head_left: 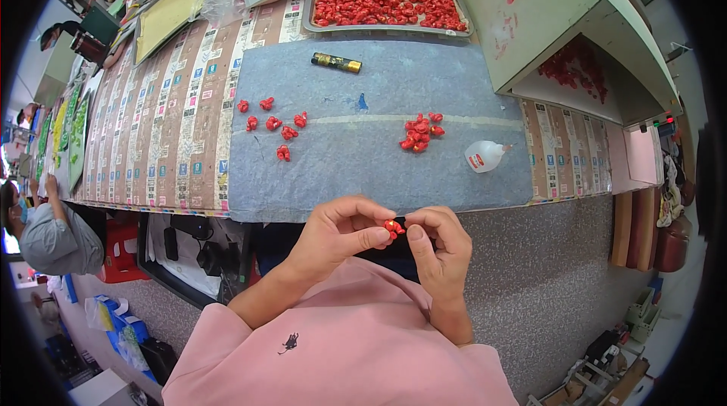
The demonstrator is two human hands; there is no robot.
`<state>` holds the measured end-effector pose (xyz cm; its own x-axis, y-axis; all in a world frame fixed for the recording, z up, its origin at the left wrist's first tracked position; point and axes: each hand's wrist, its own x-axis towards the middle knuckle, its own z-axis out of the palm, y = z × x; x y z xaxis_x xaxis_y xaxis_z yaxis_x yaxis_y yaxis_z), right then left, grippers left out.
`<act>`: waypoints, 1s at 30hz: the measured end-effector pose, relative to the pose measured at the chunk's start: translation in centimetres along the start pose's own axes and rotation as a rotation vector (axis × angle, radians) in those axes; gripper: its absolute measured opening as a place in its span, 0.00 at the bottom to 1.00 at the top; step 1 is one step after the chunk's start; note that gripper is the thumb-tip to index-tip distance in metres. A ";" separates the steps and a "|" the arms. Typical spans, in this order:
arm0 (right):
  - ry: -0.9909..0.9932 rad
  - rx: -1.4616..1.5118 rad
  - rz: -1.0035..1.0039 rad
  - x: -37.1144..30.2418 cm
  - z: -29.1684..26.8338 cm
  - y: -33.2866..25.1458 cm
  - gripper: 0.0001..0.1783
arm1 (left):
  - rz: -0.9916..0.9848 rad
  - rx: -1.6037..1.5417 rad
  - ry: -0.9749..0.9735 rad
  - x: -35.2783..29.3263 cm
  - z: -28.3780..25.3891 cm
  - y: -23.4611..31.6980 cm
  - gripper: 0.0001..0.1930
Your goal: The person assembles small red decorative pieces by hand, retrieving parts from a heating chamber and tray, applying adhesive from a squeeze bottle, and attaching the components together on the work surface.
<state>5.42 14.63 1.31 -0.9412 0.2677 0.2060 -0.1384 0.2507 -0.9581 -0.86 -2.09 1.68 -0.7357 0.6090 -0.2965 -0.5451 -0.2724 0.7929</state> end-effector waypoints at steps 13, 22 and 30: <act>-0.008 -0.015 0.030 -0.5 0.4 -0.8 0.04 | 0.007 -0.054 -0.027 -0.2 -0.2 -0.5 0.09; 0.005 -0.046 -0.066 -0.2 0.5 -1.4 0.04 | 0.067 -0.005 -0.013 -0.4 0.1 -0.6 0.09; 0.018 -0.116 -0.129 -0.3 0.4 -1.6 0.05 | 0.093 0.027 -0.022 -0.3 0.2 -0.7 0.09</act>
<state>5.76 13.78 2.68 -0.9120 0.2431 0.3304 -0.2203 0.3890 -0.8945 -0.16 -1.94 1.31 -0.7734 0.5984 -0.2093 -0.4634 -0.3084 0.8308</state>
